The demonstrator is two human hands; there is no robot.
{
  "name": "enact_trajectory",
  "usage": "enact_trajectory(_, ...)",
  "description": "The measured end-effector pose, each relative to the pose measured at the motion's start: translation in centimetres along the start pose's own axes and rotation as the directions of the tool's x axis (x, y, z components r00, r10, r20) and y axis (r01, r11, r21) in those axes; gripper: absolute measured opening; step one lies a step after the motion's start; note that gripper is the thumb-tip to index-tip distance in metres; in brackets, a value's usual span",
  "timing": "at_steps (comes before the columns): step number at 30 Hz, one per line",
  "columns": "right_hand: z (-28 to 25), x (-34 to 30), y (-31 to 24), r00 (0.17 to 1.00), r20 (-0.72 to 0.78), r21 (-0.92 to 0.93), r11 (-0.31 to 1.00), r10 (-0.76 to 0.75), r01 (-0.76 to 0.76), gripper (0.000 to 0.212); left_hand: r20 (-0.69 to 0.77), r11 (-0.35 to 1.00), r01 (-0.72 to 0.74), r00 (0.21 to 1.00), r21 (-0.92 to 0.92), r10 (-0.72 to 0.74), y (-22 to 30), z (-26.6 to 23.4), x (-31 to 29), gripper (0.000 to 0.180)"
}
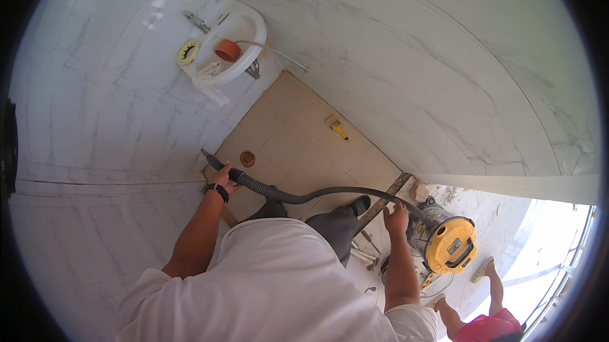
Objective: The person vacuums debris from a floor drain, removes a cloth, and then applies a sealant around the drain opening using a brush. The task occurs in a tiled bathroom under renovation.
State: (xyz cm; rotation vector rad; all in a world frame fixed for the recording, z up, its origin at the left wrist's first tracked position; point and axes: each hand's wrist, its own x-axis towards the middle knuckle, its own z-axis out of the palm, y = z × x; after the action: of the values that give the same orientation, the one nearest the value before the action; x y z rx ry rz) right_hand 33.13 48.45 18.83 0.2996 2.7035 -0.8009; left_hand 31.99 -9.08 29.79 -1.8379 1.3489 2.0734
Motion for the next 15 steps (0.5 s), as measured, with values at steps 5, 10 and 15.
enact_trajectory(5, 10.9, -2.3, -25.6, 0.730, 0.332, 0.278, 0.801, -0.598, 0.530, 0.076, 0.199, 0.999, 0.032, 0.980, -0.039, -0.023, 0.4, -4.7, 1.4, 0.033)
enact_trajectory(10, 18.1, -6.9, -44.3, 0.465, 0.508, 0.433, 0.682, -0.725, 0.589, 0.079, 0.269, 0.977, 0.152, 0.957, -0.151, -0.107, 1.1, -9.7, 3.8, 0.037)
enact_trajectory(15, 21.7, -9.7, -50.7, 0.574, 0.580, 0.157, 0.770, -0.579, 0.618, 0.068, 0.304, 0.946, 0.267, 0.931, -0.184, -0.203, 1.9, -13.0, 6.5, 0.038)
